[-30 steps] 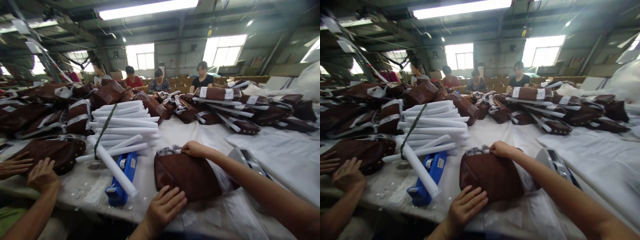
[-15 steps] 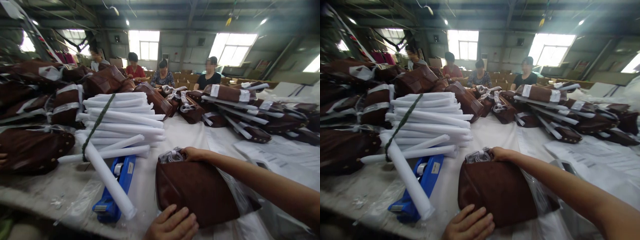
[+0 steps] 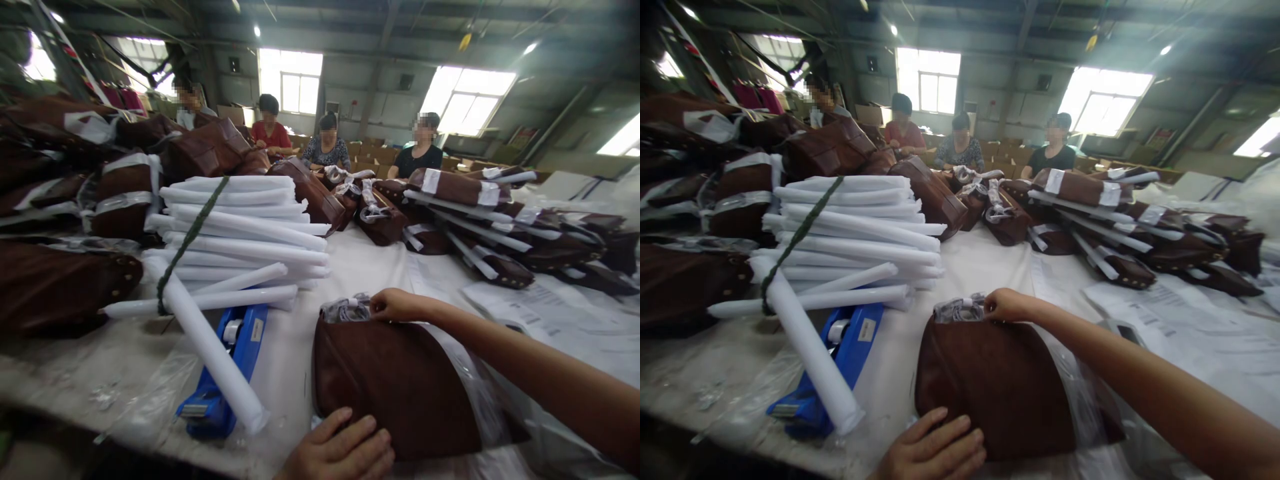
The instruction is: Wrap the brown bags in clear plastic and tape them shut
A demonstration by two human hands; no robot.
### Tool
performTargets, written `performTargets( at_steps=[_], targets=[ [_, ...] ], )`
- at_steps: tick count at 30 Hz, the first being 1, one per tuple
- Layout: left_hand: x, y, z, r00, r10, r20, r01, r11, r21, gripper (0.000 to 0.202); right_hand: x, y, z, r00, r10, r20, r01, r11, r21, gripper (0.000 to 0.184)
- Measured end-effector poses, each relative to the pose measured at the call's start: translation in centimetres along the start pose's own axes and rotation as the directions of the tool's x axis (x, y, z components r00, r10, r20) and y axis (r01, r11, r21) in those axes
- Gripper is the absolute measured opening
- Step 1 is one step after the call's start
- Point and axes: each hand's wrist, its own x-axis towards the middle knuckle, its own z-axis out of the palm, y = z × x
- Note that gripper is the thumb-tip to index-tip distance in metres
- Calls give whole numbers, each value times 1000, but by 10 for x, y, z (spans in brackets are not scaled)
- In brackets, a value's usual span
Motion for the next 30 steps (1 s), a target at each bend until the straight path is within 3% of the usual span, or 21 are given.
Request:
performTargets(
  at_steps=[3,6,10,13,15,18,22,26,30],
  targets=[
    [-2,1,1,1000,-4,2,4,1000,-26,25,-11,-14,-8,998,-53,-25,54,996,74,22],
    [-3,2,2,1000,2,10,-2,999,-50,25,-16,-28,-13,976,-159,-150,172,982,81,28],
    [-4,3,1,1000,-7,-10,6,998,-64,25,-13,-41,-12,872,-269,-409,326,942,78,31],
    [-2,2,-1,1000,10,27,-9,998,-59,26,-5,-40,-9,803,-237,-546,441,854,277,37],
    [-1,2,-3,999,10,43,-8,999,-54,27,-2,-33,-6,825,-211,-523,462,785,412,55],
    [1,2,-4,999,3,34,-1,999,-54,29,-3,-20,0,891,-170,-420,356,836,418,79],
    [1,2,-6,999,5,52,-2,998,-55,30,-3,-13,12,958,-135,-253,216,920,327,70],
    [1,3,-6,998,-4,57,8,998,-59,30,6,-19,22,977,4,-211,58,956,289,57],
    [1,3,-6,999,-10,42,12,999,-51,30,14,-22,27,986,43,-164,29,910,414,77]
  ],
)
